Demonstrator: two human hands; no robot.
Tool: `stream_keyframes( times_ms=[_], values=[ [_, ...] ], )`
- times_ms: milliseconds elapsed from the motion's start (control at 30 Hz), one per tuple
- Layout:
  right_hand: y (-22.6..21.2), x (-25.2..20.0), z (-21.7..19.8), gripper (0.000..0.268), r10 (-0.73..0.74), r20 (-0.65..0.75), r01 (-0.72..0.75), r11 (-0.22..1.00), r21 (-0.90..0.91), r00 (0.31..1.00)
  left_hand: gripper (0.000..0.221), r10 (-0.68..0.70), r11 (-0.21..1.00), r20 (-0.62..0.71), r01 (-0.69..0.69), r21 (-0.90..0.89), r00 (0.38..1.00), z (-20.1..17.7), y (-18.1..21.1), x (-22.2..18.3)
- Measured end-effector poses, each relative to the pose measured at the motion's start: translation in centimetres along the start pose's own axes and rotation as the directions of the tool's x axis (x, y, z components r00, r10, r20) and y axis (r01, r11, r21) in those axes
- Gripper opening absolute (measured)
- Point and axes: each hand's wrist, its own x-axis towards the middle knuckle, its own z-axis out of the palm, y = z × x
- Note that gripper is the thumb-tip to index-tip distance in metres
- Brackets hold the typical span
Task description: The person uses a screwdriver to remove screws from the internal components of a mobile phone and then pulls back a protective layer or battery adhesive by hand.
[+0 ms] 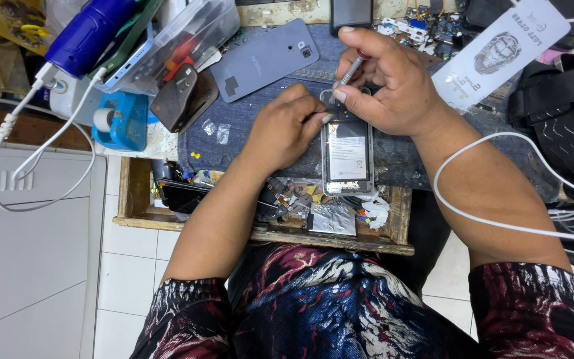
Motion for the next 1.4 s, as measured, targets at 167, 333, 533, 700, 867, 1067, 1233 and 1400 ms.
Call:
stream_keyframes(
  times_ms=[167, 333, 533, 700, 867, 1067, 1233, 1400],
  values=[
    [-1.4, -0.2, -1.4, 0.070, 0.059, -0.003, -0.058, 0.968, -0.245, 0.998, 0.010, 0.015, 0.970, -0.148, 0.021, 0.243, 0.989, -0.9, -1.3, -0.6],
    [-2.5, -2.3, -0.5, 0.070, 0.053, -0.092, -0.076, 0.960, -0.271, 0.994, 0.012, 0.045, 0.958, -0.250, 0.030, 0.286, 0.967, -0.7, -1.7, -0.6],
    [-0.8, -4.2, 1.2, 0.066, 0.019, -0.231, -0.074, 0.970, -0.232, 0.973, 0.015, 0.032, 0.967, -0.290, 0.043, 0.249, 0.956, -0.7, -1.7, -0.9],
    [0.0, -3.7, 1.8, 0.066, 0.018, -0.260, -0.095, 0.954, -0.285, 0.965, 0.015, 0.086, 0.974, -0.336, -0.008, 0.227, 0.938, -0.9, -1.7, -1.4],
    [-0.3, -3.0, 1.8, 0.067, 0.013, -0.239, -0.099, 0.930, -0.353, 0.971, 0.012, 0.104, 0.973, -0.326, -0.028, 0.227, 0.940, -0.8, -1.5, -1.7],
    [-0.3, -2.7, 1.9, 0.066, 0.009, -0.221, -0.097, 0.917, -0.388, 0.975, 0.013, 0.104, 0.970, -0.303, -0.028, 0.243, 0.947, -0.8, -1.4, -1.6],
    [-1.9, -1.4, 2.2, 0.062, -0.093, -0.136, -0.013, 0.778, -0.628, 0.986, 0.014, 0.115, 0.986, -0.228, -0.084, 0.142, 0.967, -1.0, -1.1, -1.3],
    [-4.1, 1.0, 1.7, 0.055, -0.035, -0.024, 0.006, 0.676, -0.736, 0.999, 0.027, 0.199, 0.961, -0.119, -0.217, -0.169, 0.973, -0.3, -1.1, 1.3]
  ],
)
